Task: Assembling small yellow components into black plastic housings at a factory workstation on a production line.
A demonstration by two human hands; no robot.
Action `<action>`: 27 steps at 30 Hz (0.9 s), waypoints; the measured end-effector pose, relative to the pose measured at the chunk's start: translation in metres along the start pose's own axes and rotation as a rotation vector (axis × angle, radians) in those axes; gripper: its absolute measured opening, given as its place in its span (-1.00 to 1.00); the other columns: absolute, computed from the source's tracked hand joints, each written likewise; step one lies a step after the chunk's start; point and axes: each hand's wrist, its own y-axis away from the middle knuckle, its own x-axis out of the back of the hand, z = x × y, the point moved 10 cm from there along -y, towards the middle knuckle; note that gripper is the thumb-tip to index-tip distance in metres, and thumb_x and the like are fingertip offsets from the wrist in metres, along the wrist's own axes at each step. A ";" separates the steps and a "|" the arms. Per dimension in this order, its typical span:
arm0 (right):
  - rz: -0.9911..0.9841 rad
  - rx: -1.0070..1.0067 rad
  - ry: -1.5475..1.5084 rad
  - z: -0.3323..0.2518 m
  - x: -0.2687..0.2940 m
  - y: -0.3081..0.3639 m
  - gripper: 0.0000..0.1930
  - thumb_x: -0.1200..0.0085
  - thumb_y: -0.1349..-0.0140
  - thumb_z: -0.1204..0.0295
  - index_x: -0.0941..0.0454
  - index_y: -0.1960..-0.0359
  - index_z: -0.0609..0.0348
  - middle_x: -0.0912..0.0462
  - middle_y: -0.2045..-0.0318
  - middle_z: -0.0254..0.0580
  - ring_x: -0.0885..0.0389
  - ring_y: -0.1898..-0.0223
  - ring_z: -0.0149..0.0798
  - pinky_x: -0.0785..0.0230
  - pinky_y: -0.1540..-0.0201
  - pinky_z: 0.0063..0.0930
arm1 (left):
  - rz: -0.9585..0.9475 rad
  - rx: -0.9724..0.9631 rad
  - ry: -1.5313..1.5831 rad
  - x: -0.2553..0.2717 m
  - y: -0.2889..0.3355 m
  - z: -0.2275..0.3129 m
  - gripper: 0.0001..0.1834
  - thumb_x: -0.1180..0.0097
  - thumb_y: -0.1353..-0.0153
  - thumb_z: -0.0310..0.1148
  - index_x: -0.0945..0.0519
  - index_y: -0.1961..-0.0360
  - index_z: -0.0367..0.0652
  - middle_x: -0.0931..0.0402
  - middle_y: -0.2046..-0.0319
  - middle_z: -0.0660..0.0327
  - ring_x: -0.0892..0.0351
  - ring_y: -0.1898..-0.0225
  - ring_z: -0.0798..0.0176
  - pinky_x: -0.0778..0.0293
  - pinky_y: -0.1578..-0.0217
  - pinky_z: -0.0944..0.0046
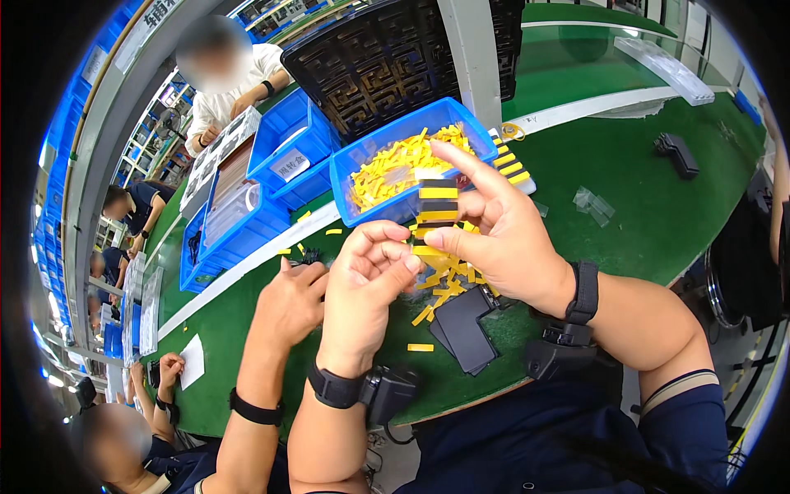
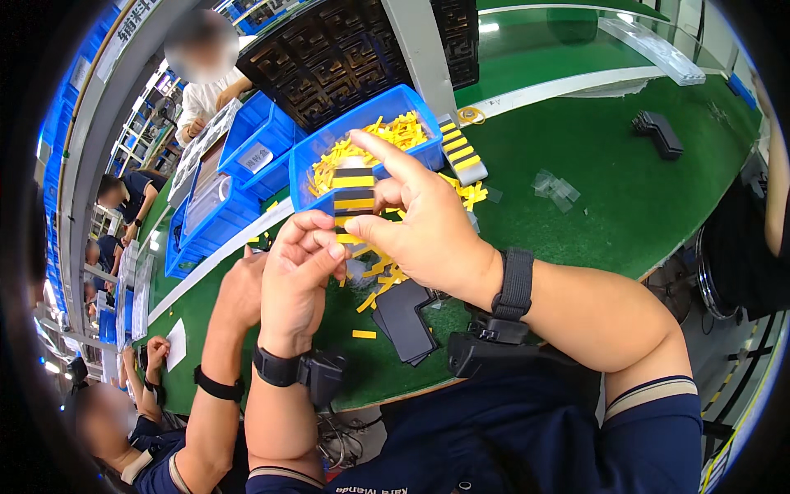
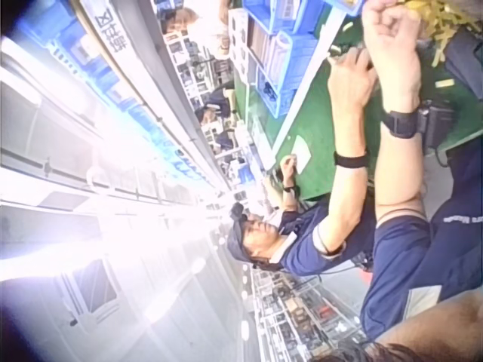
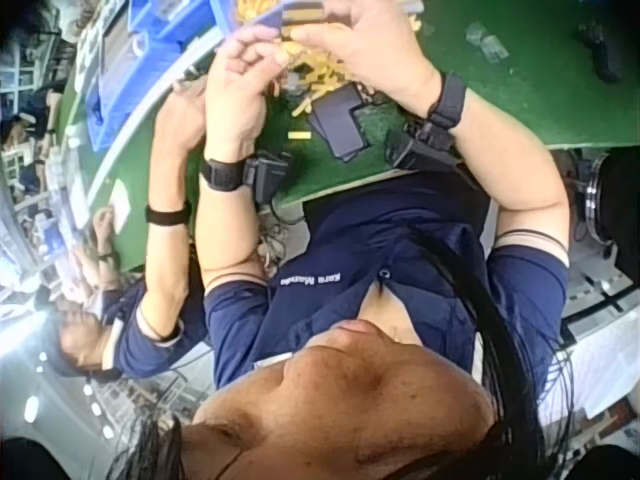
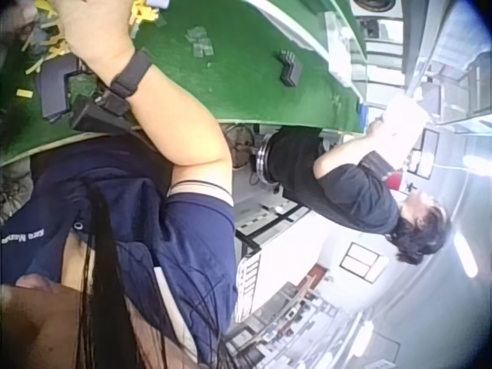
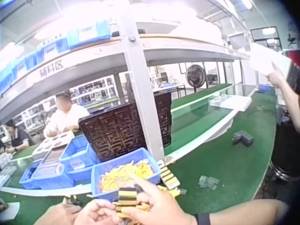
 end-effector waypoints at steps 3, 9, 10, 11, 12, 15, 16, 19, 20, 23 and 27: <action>0.116 0.044 -0.091 -0.012 0.017 -0.005 -0.27 -0.07 -0.08 0.69 0.03 -0.29 0.26 -0.55 0.14 -0.16 -0.51 0.12 -0.41 -0.35 0.04 -0.59 | 0.054 0.097 -0.080 0.018 -0.003 -0.018 -0.78 -0.11 -0.07 -0.56 -0.46 0.23 -0.23 -0.50 0.45 0.29 -0.46 0.43 0.48 -0.38 0.40 0.47; 0.091 -0.096 0.095 -0.001 0.023 -0.009 -0.76 -0.14 -0.04 0.65 -0.48 0.21 0.35 -0.61 0.30 -0.23 -0.55 0.24 -0.46 -0.42 0.12 -0.59 | 0.053 -0.179 -1.369 -0.002 0.000 0.005 -0.70 -0.18 0.14 -0.52 -0.48 0.29 -0.24 -0.43 0.39 0.04 -0.47 0.34 -0.01 -0.41 0.30 0.13; 0.079 -0.054 0.146 -0.006 0.021 -0.009 -0.77 -0.14 -0.04 0.65 -0.49 0.22 0.35 -0.60 0.32 -0.24 -0.55 0.25 -0.48 -0.42 0.13 -0.59 | 0.009 -0.238 -1.296 -0.014 0.006 0.011 -0.67 -0.21 0.14 -0.47 -0.47 0.28 -0.25 -0.41 0.36 0.03 -0.45 0.28 -0.03 -0.40 0.26 0.09; 0.073 -0.014 0.201 -0.009 0.020 -0.009 -0.77 -0.15 -0.04 0.65 -0.50 0.22 0.34 -0.60 0.34 -0.26 -0.55 0.26 -0.49 -0.42 0.15 -0.60 | -0.102 -0.287 -1.227 -0.032 0.011 0.010 -0.55 -0.28 0.16 -0.38 -0.45 0.20 -0.27 -0.42 0.35 0.04 -0.44 0.25 -0.03 -0.40 0.24 0.10; 0.104 -0.020 0.220 -0.011 0.021 -0.008 -0.81 -0.15 -0.03 0.64 -0.53 0.27 0.33 -0.59 0.37 -0.29 -0.55 0.28 -0.50 -0.42 0.16 -0.61 | -0.209 -0.327 -1.219 -0.053 0.020 0.011 -0.50 -0.32 0.20 -0.33 -0.47 0.19 -0.28 -0.42 0.37 0.06 -0.44 0.27 0.00 -0.39 0.24 0.12; 0.069 -0.032 0.339 -0.013 0.016 -0.007 -0.82 -0.16 -0.03 0.63 -0.54 0.28 0.32 -0.58 0.39 -0.33 -0.54 0.32 -0.52 -0.41 0.22 -0.65 | -0.338 -0.319 -1.250 -0.082 0.035 0.015 -0.43 -0.36 0.24 -0.25 -0.49 0.16 -0.29 -0.43 0.37 0.07 -0.43 0.25 0.03 -0.38 0.21 0.14; 0.072 -0.032 0.341 -0.011 0.016 -0.007 -0.82 -0.16 -0.03 0.63 -0.54 0.28 0.32 -0.58 0.39 -0.33 -0.54 0.32 -0.52 -0.41 0.22 -0.65 | -0.370 -0.272 -1.288 -0.084 0.036 0.010 -0.40 -0.37 0.24 -0.22 -0.49 0.14 -0.28 -0.44 0.35 0.06 -0.43 0.21 0.03 -0.37 0.17 0.13; 0.070 0.126 0.277 -0.019 0.012 -0.004 -0.87 -0.17 -0.02 0.59 -0.58 0.35 0.29 -0.59 0.42 -0.28 -0.51 0.41 -0.48 -0.35 0.31 -0.66 | -0.348 -0.252 -1.225 -0.073 0.032 0.007 -0.48 -0.34 0.18 -0.27 -0.50 0.17 -0.26 -0.46 0.34 0.03 -0.46 0.25 0.01 -0.39 0.21 0.15; 0.074 0.160 0.390 -0.029 0.009 -0.003 -0.87 -0.18 0.01 0.56 -0.59 0.38 0.29 -0.58 0.45 -0.22 -0.53 0.39 -0.41 -0.36 0.28 -0.59 | -0.307 -0.215 -1.090 -0.062 0.027 0.006 -0.59 -0.30 0.11 -0.36 -0.50 0.20 -0.26 -0.48 0.39 0.10 -0.49 0.35 0.15 -0.40 0.29 0.27; 0.091 0.255 0.516 -0.039 0.008 0.002 -0.82 -0.14 0.04 0.51 -0.60 0.36 0.29 -0.61 0.44 -0.06 -0.59 0.39 -0.22 -0.42 0.31 -0.46 | -0.079 0.063 -0.638 -0.023 0.017 -0.006 -0.82 -0.10 -0.14 -0.48 -0.45 0.23 -0.26 -0.46 0.42 0.34 -0.40 0.40 0.51 -0.33 0.34 0.48; 0.078 0.195 0.537 -0.036 0.004 0.004 -0.85 -0.12 0.06 0.49 -0.62 0.43 0.27 -0.62 0.47 -0.07 -0.56 0.39 -0.17 -0.39 0.29 -0.38 | -0.033 0.015 -0.113 -0.019 0.014 -0.001 -0.82 0.07 -0.24 -0.49 -0.37 0.14 -0.30 -0.54 0.32 0.19 -0.54 0.29 0.40 -0.43 0.21 0.43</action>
